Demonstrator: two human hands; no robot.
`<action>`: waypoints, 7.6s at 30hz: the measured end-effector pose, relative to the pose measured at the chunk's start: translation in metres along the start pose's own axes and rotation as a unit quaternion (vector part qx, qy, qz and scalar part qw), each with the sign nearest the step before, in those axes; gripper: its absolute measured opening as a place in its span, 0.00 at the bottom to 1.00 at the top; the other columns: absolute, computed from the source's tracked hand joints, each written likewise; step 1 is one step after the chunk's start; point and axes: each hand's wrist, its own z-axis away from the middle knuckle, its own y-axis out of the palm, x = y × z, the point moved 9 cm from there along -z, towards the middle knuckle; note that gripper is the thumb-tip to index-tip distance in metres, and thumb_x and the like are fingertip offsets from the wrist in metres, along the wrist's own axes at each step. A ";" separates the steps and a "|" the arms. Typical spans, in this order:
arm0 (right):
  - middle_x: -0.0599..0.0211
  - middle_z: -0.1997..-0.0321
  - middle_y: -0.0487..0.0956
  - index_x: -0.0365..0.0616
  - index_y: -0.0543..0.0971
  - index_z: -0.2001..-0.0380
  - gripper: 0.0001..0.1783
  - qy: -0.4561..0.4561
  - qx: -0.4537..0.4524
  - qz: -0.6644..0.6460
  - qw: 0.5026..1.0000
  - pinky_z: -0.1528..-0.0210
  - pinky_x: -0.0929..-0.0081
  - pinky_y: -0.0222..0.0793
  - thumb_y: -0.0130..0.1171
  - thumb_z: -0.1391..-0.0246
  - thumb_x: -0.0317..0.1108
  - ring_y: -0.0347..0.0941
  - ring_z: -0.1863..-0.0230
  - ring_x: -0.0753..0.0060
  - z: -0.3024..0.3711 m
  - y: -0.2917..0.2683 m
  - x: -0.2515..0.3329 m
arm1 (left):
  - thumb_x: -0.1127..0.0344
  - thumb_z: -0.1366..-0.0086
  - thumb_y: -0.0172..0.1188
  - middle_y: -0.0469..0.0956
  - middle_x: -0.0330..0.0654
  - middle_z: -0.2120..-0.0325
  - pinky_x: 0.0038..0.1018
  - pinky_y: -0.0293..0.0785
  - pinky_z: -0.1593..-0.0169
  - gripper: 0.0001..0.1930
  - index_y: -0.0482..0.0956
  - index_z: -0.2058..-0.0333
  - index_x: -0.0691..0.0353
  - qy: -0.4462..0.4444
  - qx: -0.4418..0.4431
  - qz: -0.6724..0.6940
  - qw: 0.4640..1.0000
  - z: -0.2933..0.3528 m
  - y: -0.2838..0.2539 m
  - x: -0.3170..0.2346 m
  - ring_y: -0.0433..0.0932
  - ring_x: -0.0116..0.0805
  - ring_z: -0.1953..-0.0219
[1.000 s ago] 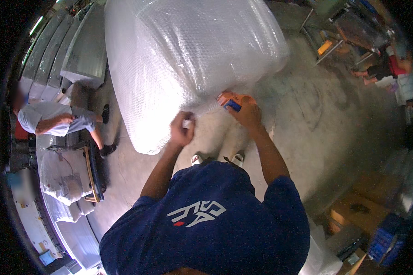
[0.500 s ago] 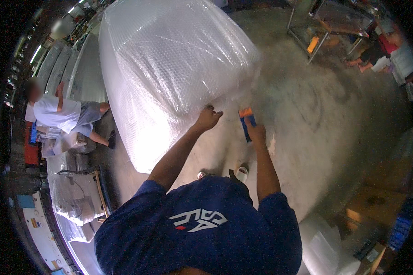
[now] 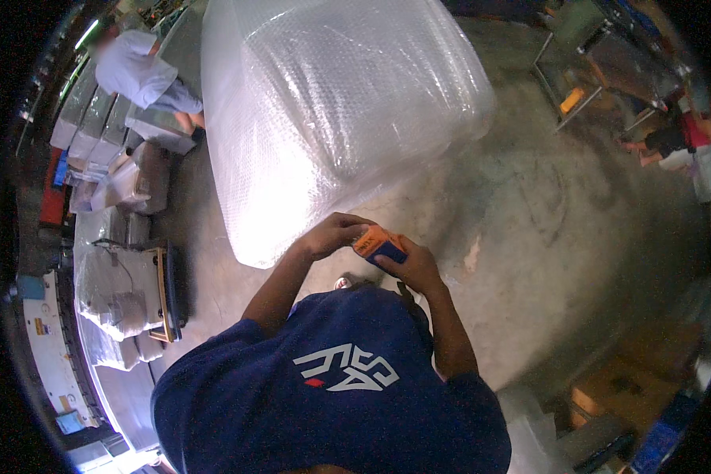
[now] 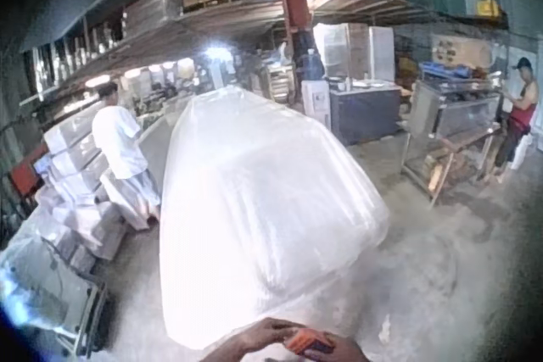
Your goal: The person wraps a large rectangular object with bubble wrap and secures it with packing tape. They repeatedly rotate the object, apply tape along seams and edges, and smooth the wrap to ensure full coverage.
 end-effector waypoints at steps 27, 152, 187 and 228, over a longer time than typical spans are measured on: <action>0.48 0.56 0.83 0.39 0.80 0.54 0.36 -0.115 -0.197 0.352 0.908 0.53 0.51 0.77 0.70 0.51 0.62 0.81 0.56 0.43 -0.100 -0.072 0.050 | 0.65 0.38 0.69 0.65 0.61 0.39 0.52 0.59 0.36 0.35 0.65 0.35 0.64 0.303 -0.694 -0.390 0.523 0.109 -0.122 -0.085 0.64 0.61 0.39; 0.50 0.61 0.85 0.36 0.82 0.52 0.35 0.000 -0.063 0.061 0.996 0.55 0.63 0.77 0.70 0.47 0.59 0.83 0.62 0.58 0.009 0.078 0.112 | 0.58 0.28 0.60 0.81 0.53 0.48 0.34 0.70 0.38 0.24 0.76 0.41 0.70 0.143 -0.094 0.059 0.984 0.115 -0.088 -0.038 0.78 0.40 0.44; 0.49 0.54 0.84 0.47 0.78 0.42 0.40 -0.025 0.046 0.315 0.948 0.49 0.56 0.75 0.61 0.44 0.68 0.81 0.53 0.44 -0.022 0.074 0.213 | 0.60 0.28 0.62 0.79 0.37 0.70 0.24 0.71 0.60 0.12 0.81 0.62 0.65 0.285 -0.374 0.094 0.878 0.150 -0.198 -0.069 0.74 0.25 0.68; 0.40 0.75 0.81 0.30 0.82 0.74 0.38 -0.213 0.190 0.510 0.811 0.65 0.56 0.74 0.70 0.51 0.64 0.81 0.71 0.43 -0.227 -0.051 0.312 | 0.51 0.43 0.72 0.47 0.61 0.26 0.61 0.45 0.27 0.53 0.50 0.25 0.56 0.126 -0.644 -0.351 0.668 0.024 -0.097 -0.157 0.44 0.61 0.23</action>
